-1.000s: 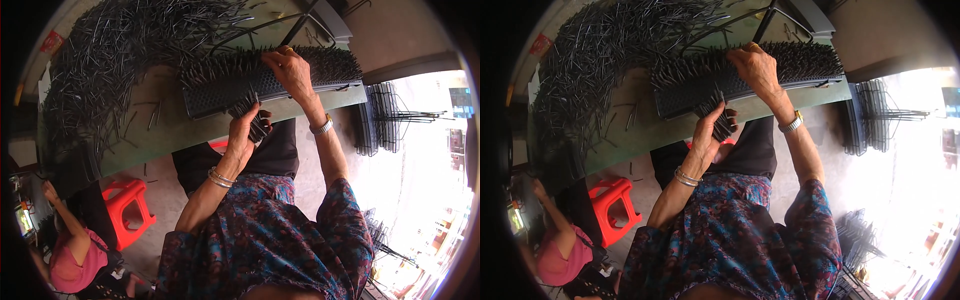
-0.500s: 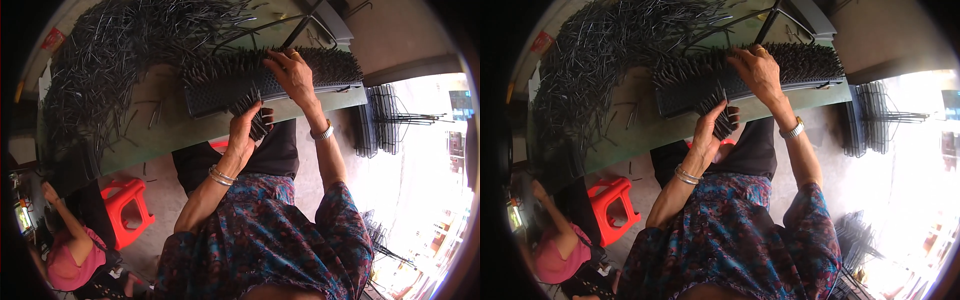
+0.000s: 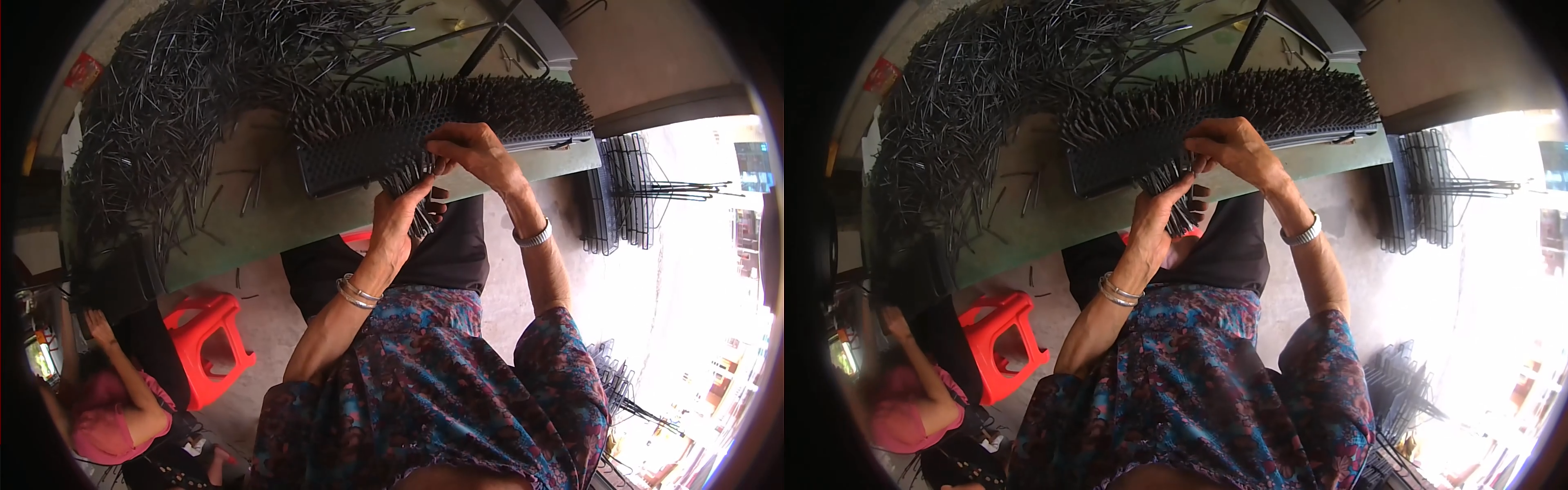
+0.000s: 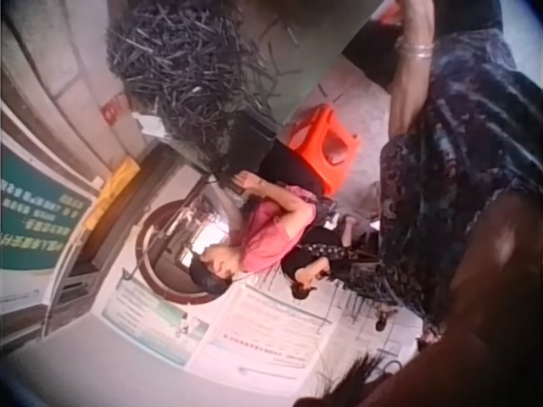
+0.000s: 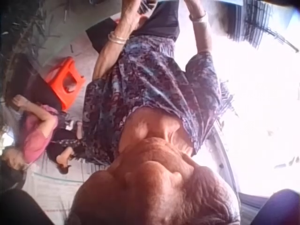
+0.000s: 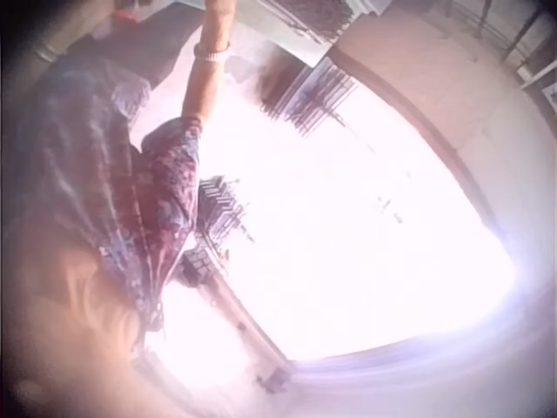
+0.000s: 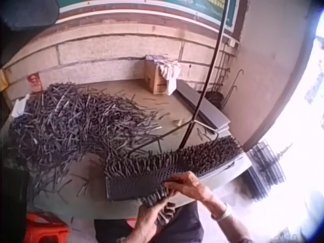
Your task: Assembling small metal pins into a black template on a workbench.
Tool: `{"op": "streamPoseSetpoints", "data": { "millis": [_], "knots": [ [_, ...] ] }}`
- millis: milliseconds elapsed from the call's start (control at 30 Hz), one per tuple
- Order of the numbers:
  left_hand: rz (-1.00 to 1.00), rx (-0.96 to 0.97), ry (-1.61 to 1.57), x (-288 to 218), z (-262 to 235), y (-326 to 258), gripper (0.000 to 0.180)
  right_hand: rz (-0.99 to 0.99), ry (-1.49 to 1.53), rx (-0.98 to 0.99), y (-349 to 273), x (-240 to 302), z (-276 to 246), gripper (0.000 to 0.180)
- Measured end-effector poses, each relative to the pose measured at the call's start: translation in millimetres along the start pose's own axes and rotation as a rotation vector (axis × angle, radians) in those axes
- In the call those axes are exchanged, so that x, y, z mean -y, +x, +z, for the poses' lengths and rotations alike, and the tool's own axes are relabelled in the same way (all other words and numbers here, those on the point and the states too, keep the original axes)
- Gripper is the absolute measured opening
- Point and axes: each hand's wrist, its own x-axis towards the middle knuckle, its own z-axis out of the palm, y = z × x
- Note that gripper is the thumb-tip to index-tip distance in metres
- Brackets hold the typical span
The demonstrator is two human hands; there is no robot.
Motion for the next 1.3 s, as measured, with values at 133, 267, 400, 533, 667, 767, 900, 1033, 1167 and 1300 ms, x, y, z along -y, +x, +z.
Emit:
{"op": "streamPoseSetpoints", "data": {
  "millis": [133, 267, 400, 533, 667, 767, 900, 1033, 1167, 1300],
  "knots": [
    [0.013, 0.029, 0.061, -1.6, -0.2, 0.0, 0.03, -0.003, 0.015, 0.036, 0.1, -1.6, -4.9, 0.017],
    [-0.019, 0.061, -0.021, 0.5, 1.5, 1.7, 0.028, -0.053, 0.029, -0.009, -4.3, 2.2, -9.0, 0.015],
    [-0.056, 0.075, -0.124, 12.1, -10.1, 13.2, 0.027, -0.161, -0.133, -0.277, -1.8, 16.0, -21.4, 0.012],
    [-0.116, 0.026, -0.262, 15.2, -6.0, 18.3, 0.021, -0.371, -0.36, -0.527, 9.4, 18.0, -23.2, 0.009],
    [-0.123, -0.005, -0.333, 19.9, -5.9, 22.6, 0.014, -0.448, -0.45, -0.544, 25.1, 9.3, -27.9, 0.01],
    [-0.123, -0.017, -0.309, 19.8, -5.3, 21.0, 0.012, -0.486, -0.463, -0.536, 32.9, 2.1, -29.8, 0.01],
    [-0.12, -0.009, -0.318, 17.2, -3.5, 18.8, 0.013, -0.438, -0.557, -0.512, 34.8, 0.4, -28.6, 0.011],
    [-0.128, -0.013, -0.319, 13.3, 1.0, 15.2, 0.014, -0.534, -0.809, -0.485, 38.2, -5.4, -32.8, 0.011],
    [-0.036, -0.003, -0.182, 12.0, -0.6, 15.7, 0.019, -0.605, -0.927, -0.576, 38.9, -1.2, -33.4, 0.012],
    [-0.021, -0.033, -0.163, 7.9, 4.4, 11.1, 0.02, -0.649, -0.964, -0.49, 45.6, 0.3, -35.2, 0.014]
  ]
}}
